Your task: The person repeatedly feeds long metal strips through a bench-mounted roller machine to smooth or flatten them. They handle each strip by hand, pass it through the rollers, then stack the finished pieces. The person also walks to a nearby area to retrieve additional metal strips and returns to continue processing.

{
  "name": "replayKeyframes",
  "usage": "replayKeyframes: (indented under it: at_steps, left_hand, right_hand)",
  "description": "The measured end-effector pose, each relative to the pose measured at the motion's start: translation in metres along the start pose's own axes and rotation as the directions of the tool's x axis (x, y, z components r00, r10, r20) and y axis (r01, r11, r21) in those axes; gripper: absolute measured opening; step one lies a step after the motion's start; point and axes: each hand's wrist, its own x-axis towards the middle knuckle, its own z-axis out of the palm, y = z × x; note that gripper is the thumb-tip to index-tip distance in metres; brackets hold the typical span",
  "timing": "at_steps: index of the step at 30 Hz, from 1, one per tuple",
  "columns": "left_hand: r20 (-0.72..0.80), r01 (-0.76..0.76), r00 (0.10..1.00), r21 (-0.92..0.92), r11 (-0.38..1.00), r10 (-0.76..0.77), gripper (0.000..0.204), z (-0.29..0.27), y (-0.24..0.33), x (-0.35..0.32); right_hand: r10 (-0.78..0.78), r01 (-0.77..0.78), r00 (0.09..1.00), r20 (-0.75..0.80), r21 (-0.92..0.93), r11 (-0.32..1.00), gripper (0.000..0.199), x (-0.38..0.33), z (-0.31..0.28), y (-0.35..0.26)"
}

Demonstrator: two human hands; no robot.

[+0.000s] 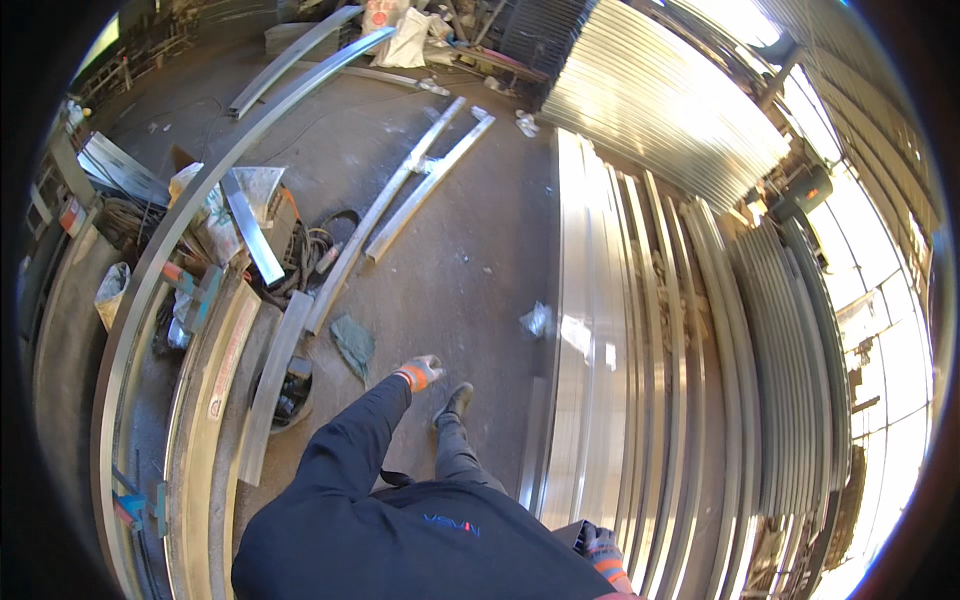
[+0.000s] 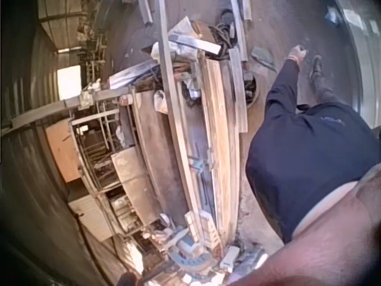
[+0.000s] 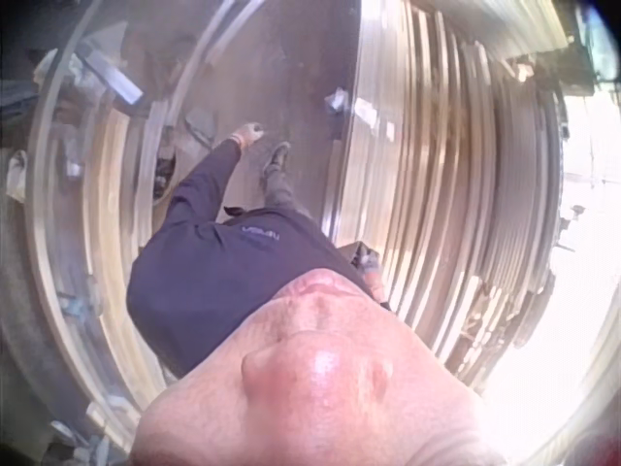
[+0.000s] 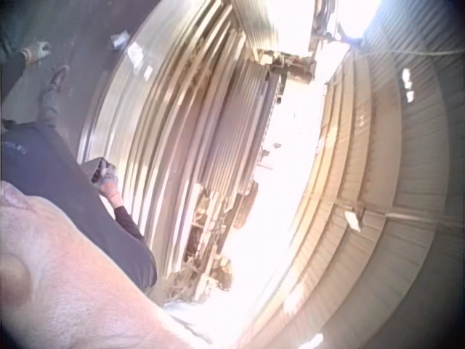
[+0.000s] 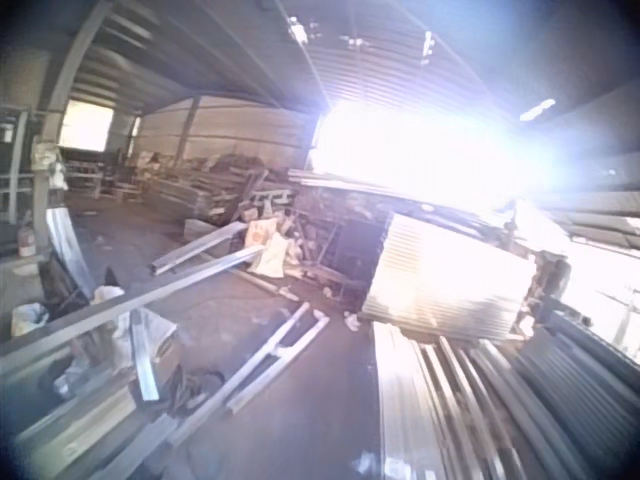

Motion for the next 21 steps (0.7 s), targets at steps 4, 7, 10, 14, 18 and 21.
replayKeyframes:
  at_steps: [4,7,10,14,18,21]
  left_hand:
    - [0.037,0.153,0.987,0.059,0.987,-0.155,0.067,-0.046,-0.010,0.102]
    - [-0.010,0.476,0.869,0.291,0.830,-0.495,0.072,-0.094,-0.029,0.131]
    - [0.080,0.451,0.846,0.420,0.787,-0.527,0.067,-0.133,-0.046,0.139]
    - [0.011,0.730,0.662,0.214,0.648,-0.749,0.056,-0.153,-0.053,0.191]
    - [0.236,0.238,0.890,0.489,0.839,-0.389,0.048,-0.188,-0.052,0.299]
    - [-0.257,0.354,0.929,0.402,0.844,-0.267,0.044,-0.224,-0.039,0.448]
  right_hand:
    - [-0.145,0.145,0.989,0.028,0.001,0.989,0.093,0.161,-0.146,-0.002]
    - [-0.406,0.409,0.906,-0.118,-0.004,0.913,0.110,0.261,-0.310,-0.016]
    - [-0.481,0.476,0.845,-0.234,-0.080,0.876,0.118,0.345,-0.469,-0.051]
    - [-0.549,0.516,0.794,-0.263,-0.188,0.836,0.116,0.472,-0.619,-0.111]
    - [-0.555,0.499,0.711,-0.433,-0.245,0.831,0.114,0.631,-0.737,-0.166]
    - [-0.460,0.415,0.674,-0.578,-0.220,0.883,0.116,0.744,-0.820,-0.205]
